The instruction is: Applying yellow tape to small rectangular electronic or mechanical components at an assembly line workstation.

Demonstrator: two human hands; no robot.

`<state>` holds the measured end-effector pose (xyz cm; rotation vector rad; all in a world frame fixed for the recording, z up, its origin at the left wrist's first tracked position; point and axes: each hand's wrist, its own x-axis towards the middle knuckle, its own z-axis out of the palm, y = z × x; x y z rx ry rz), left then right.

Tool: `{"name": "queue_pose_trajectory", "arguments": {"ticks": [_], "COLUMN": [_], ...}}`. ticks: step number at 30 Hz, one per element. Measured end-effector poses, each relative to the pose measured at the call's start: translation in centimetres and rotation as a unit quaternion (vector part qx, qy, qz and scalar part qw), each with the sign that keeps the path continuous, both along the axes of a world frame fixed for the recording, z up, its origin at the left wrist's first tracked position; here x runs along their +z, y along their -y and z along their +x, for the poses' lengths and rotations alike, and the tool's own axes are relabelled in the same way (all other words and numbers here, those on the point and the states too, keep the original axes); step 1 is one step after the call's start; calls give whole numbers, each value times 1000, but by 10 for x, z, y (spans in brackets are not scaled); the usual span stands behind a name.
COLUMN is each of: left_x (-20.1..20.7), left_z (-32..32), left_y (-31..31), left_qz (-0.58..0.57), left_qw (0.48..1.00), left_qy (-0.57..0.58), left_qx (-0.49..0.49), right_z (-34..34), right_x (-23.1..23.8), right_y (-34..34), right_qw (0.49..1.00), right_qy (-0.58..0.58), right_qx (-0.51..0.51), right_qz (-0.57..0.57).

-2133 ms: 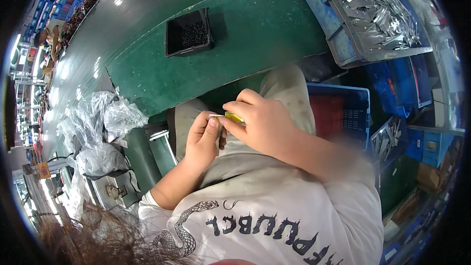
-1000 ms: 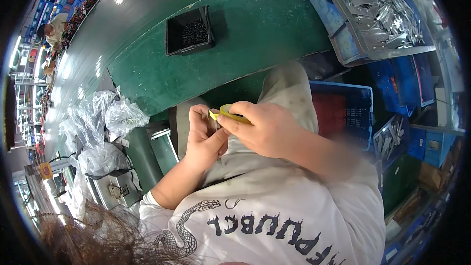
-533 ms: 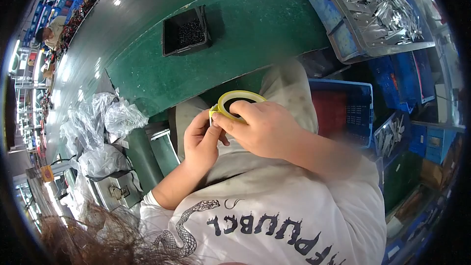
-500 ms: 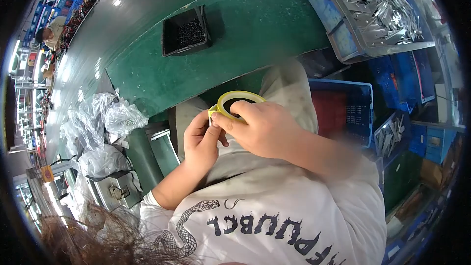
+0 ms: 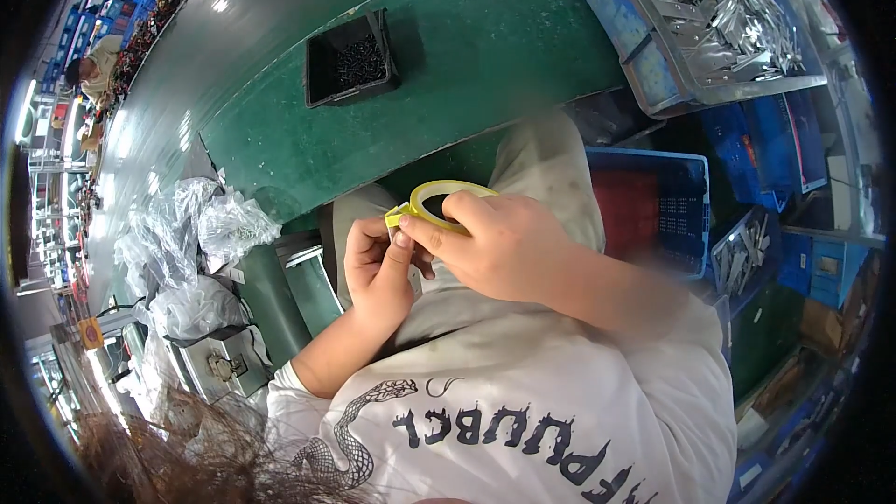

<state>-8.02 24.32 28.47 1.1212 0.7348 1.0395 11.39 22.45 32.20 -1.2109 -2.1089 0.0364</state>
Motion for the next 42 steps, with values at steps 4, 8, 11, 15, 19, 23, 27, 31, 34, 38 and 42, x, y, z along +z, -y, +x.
{"name": "queue_pose_trajectory", "arguments": {"ticks": [4,8,11,15,19,23,27,31,34,38,42], "left_x": [-1,2,1,1,2,3,6,5,10,15,11], "left_z": [-2,-3,-5,-6,-5,-3,-3,-11,-10,-9,-9], "left_y": [0,-1,-1,-2,-5,-6,-9,-15,-15,-13,-13], "left_qz": [-16,-37,-42,-49,-83,-112,-128,-170,-210,-228,57], "left_qw": [999,998,998,997,994,992,991,979,972,969,969], "left_qy": [18,-1,-10,-23,16,26,30,61,40,-7,-223], "left_qx": [-29,-48,-51,-57,-68,-48,-37,-94,-103,-95,-94], "right_z": [3,4,3,3,4,4,5,6,6,4,5], "right_x": [1,-1,-1,-2,-5,-5,-6,-7,-6,-6,-11], "right_y": [-1,-1,0,0,2,3,2,3,4,3,3], "right_qw": [1000,1000,1000,1000,999,999,1000,1000,1000,1000,1000], "right_qy": [-8,7,14,15,33,32,23,23,11,15,10], "right_qx": [2,-6,-15,-25,-23,-15,-5,-1,6,4,-2], "right_qz": [-9,-12,-8,-4,-13,-23,3,5,-3,2,6]}}
